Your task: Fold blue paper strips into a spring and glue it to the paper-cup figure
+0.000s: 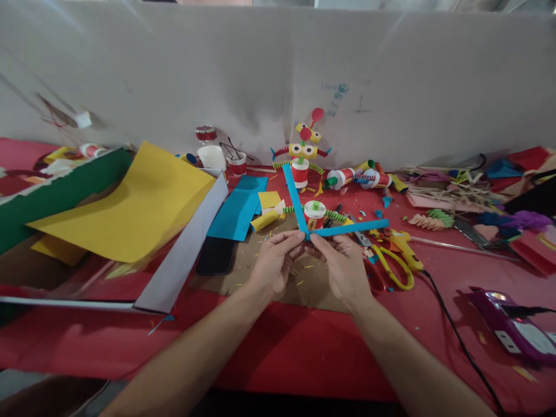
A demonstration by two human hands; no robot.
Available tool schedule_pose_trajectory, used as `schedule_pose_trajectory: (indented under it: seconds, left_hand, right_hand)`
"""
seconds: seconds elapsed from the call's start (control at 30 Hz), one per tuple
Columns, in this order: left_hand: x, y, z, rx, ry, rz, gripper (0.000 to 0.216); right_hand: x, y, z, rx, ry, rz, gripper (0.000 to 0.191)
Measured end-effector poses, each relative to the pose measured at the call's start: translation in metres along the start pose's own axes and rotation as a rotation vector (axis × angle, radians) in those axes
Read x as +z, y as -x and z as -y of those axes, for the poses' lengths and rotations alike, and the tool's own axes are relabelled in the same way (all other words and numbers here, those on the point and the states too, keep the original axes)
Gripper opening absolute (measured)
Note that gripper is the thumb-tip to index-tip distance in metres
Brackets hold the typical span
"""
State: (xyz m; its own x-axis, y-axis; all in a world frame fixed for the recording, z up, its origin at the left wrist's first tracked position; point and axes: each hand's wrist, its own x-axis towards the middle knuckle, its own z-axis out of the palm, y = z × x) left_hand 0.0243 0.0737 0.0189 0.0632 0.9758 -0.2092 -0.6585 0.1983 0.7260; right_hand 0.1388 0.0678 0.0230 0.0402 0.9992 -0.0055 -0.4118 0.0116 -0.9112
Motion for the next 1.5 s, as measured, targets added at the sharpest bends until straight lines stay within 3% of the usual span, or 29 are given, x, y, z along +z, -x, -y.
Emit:
schedule_pose_trajectory:
  seconds: [0.2,0.4,0.7,0.9,1.23,1.5]
  left_hand:
    - [0.001,-0.001,-0.007,-0.055,-0.007,-0.028,0.008]
    - [-0.003,-0.005,-0.004,-0.063,-0.006,0.023,0.005]
    - [0.000,0.001,-0.001,0.030,-0.073,0.050,0.009]
    - [-0.003,0.000,-0.013,0.038,-0.282,0.101,0.014]
    - [-0.004,-0.005,-0.005,-0.066,-0.069,-0.004,0.011]
    - [0.001,0.001,0.004,0.046,0.036,-0.124,0.008]
  right_hand:
    - [0.001,-0.001,0.000,0.014,0.018,0.037,0.010]
    - [-0.002,-0.002,0.003,0.041,0.048,0.023,0.011]
    - [-0.006,-0.006,0.005,0.035,0.069,0.045,0.013]
    - [-0.012,-0.008,0.004,0.044,0.233,0.096,0.017]
    - [-0.012,-0.008,0.007,0.052,0.208,0.112,0.016]
    - [-0.008,-0.004,-0.004,-0.067,0.266,0.124,0.019]
